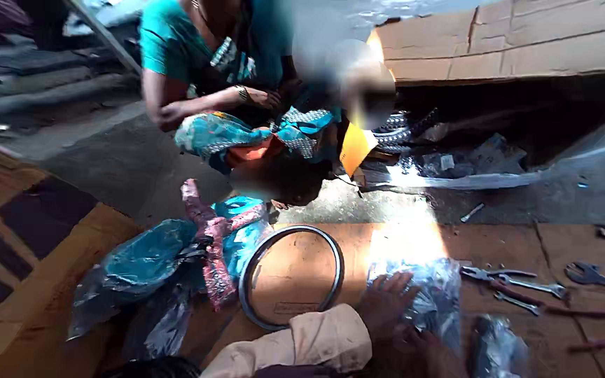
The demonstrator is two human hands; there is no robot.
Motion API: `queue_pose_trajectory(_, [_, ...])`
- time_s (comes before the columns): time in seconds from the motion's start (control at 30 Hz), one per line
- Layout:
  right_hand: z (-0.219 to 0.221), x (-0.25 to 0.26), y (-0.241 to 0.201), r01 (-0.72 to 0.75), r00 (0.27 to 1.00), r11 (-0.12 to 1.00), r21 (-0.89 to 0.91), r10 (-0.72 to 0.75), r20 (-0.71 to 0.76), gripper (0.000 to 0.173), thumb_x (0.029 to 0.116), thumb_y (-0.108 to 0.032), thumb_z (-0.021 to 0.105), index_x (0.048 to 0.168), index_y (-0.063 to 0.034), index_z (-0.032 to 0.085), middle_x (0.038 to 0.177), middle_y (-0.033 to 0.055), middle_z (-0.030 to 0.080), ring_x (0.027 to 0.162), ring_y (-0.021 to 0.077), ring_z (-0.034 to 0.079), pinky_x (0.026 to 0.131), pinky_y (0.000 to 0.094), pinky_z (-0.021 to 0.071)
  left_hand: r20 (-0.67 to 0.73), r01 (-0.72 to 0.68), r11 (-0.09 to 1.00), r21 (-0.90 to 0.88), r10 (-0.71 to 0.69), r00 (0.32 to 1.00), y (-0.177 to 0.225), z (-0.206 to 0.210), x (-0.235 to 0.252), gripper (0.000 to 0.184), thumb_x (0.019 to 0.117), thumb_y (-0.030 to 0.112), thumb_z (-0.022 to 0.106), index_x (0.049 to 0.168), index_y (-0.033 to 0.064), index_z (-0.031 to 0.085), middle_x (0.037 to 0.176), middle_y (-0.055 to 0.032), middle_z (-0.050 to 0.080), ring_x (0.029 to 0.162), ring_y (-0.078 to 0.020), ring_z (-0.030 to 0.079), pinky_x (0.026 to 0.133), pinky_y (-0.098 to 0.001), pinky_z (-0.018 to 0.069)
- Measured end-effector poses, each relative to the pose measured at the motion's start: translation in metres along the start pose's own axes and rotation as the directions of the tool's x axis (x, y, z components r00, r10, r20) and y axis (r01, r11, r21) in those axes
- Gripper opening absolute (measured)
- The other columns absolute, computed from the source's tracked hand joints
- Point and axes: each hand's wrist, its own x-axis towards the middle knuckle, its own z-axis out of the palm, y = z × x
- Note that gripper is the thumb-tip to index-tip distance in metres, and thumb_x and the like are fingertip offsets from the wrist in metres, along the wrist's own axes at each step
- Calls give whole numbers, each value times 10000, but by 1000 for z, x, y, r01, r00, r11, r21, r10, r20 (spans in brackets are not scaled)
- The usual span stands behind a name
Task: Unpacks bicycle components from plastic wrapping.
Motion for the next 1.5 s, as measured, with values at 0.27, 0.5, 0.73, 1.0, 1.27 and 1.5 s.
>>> queue_pose_trajectory(0.27, [1,-9,11,-94,995,993,65,92,35,348,1047,-202,502,1330,-53,638,1376,188,600,1308,357,557,1085,492,445,82,17,1000,-24,-14,997,-7,16,7,645,952,277,600,1572,237,425,1688,-42,273,1510,-244,339,1179,-518,328])
queue_pose_trajectory(0.5, [44,13,44,23,990,999,43,-16,-144,323,1005,-298,558,1237,-105,672,1270,125,649,1224,312,612,967,486,542,14,78,988,130,-81,997,-16,5,4,405,959,378,627,1262,111,656,1223,-95,670,1135,-284,639,918,-481,522])
queue_pose_trajectory(0.73, [57,8,66,226,886,970,-88,-243,-396,265,1035,-259,486,959,-90,675,950,111,666,940,300,690,711,446,593,-140,218,970,110,-202,969,-18,-7,10,206,964,306,627,1036,129,703,989,-70,721,903,-259,716,746,-475,576])
queue_pose_trajectory(1.0, [69,-32,99,439,729,855,-276,-519,-447,153,984,-171,555,870,-174,657,885,8,655,940,219,677,706,390,574,-222,225,964,145,-190,956,-50,-27,14,150,964,220,626,1064,177,729,990,-48,735,885,-259,730,707,-490,593])
queue_pose_trajectory(1.27, [65,-12,78,204,844,976,-81,-217,-490,428,1057,-430,424,1029,-166,760,878,57,751,793,262,750,637,496,605,-112,23,1000,-10,-24,993,-47,-6,-10,220,926,301,721,1079,143,737,989,-32,740,901,-204,725,788,-464,606])
queue_pose_trajectory(1.5, [68,22,23,-158,905,963,219,230,-359,562,1017,-198,503,1546,-29,419,1555,174,469,1340,309,566,1084,449,490,-136,-122,991,-51,114,984,-23,5,-11,97,919,164,705,975,85,698,995,-70,698,894,-233,709,756,-445,608])
